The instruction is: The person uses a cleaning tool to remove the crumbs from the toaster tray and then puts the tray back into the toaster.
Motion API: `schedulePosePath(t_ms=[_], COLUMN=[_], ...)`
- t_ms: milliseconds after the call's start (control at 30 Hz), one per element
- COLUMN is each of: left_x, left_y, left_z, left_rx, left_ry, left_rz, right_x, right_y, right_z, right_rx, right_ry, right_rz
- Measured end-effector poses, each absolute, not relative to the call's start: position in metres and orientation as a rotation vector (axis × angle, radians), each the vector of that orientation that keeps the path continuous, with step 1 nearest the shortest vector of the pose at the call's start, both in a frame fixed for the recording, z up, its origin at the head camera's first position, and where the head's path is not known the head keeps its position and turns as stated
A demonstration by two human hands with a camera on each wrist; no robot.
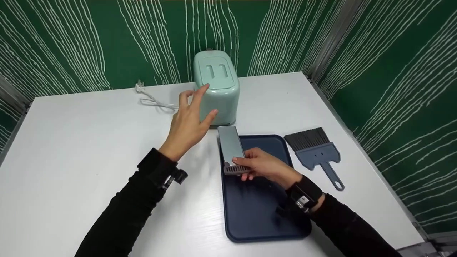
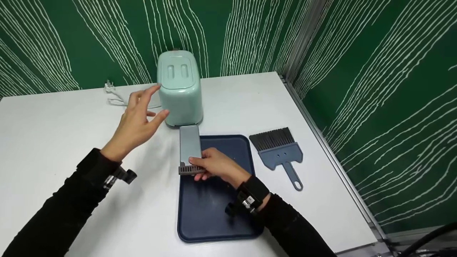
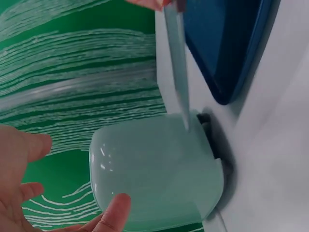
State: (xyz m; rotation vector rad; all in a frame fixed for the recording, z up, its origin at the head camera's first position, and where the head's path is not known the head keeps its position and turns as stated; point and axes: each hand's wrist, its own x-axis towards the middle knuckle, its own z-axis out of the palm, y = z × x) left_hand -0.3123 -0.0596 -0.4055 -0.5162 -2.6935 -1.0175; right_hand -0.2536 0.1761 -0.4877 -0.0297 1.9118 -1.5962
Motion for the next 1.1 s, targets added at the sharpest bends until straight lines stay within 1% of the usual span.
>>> schedulePosePath(t_ms=[433, 1100], left_x=[-0.339, -0.358], left_y=[-0.037, -0.028], left_z=[-0.408, -0.416], left_rx=[-0.528, -0.575], left_ry=[-2.683, -2.676], left_rz=[-0.869, -0.786], right_x=[-0.268, -0.284], right_y=[0.168, 0.161], right_z=[-0.497, -0.497], right_rx=[0.029, 0.060], right_ry=[1.885, 1.928], right_rz=[-1.575, -1.517])
